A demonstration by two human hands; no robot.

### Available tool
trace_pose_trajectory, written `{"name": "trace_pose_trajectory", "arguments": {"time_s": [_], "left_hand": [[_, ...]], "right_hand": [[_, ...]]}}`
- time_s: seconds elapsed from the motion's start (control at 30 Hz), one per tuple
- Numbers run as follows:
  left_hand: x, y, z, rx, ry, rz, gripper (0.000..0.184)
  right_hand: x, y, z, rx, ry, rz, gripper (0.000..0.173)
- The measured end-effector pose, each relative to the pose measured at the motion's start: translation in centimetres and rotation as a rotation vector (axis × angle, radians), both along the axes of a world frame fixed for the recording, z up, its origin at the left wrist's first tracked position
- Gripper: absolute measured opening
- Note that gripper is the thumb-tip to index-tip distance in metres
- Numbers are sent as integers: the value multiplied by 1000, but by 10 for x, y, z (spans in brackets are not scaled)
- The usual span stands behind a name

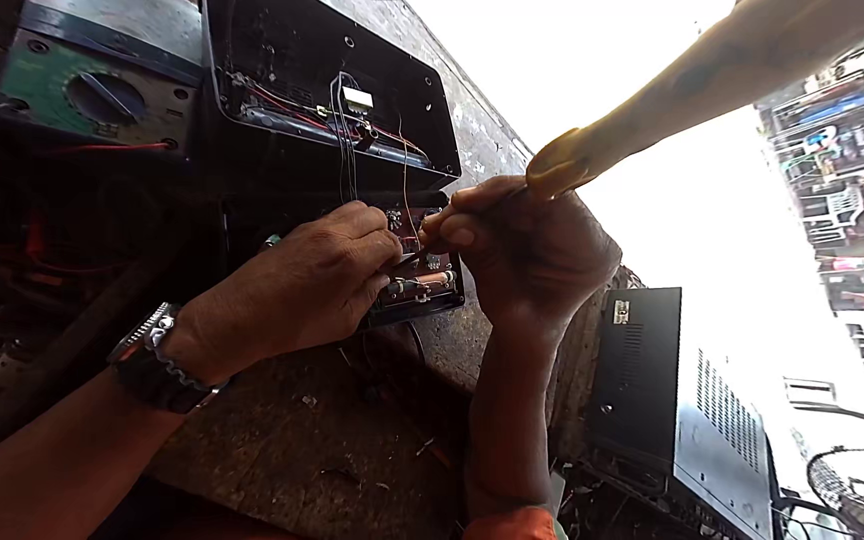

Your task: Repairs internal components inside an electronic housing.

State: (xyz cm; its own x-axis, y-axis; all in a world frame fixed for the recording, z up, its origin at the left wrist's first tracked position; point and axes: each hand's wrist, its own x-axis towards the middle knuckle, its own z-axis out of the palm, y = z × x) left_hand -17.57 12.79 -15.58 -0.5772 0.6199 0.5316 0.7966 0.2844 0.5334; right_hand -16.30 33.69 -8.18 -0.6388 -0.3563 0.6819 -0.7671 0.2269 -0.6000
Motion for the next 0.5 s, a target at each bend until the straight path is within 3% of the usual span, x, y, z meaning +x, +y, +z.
{"name": "trace_pose_trajectory", "arguments": {"time_s": [0.5], "left_hand": [[0, 1, -1, -7, 9, -14, 18]], "right_hand": [[2, -1, 2, 38, -10, 14, 18]]}}
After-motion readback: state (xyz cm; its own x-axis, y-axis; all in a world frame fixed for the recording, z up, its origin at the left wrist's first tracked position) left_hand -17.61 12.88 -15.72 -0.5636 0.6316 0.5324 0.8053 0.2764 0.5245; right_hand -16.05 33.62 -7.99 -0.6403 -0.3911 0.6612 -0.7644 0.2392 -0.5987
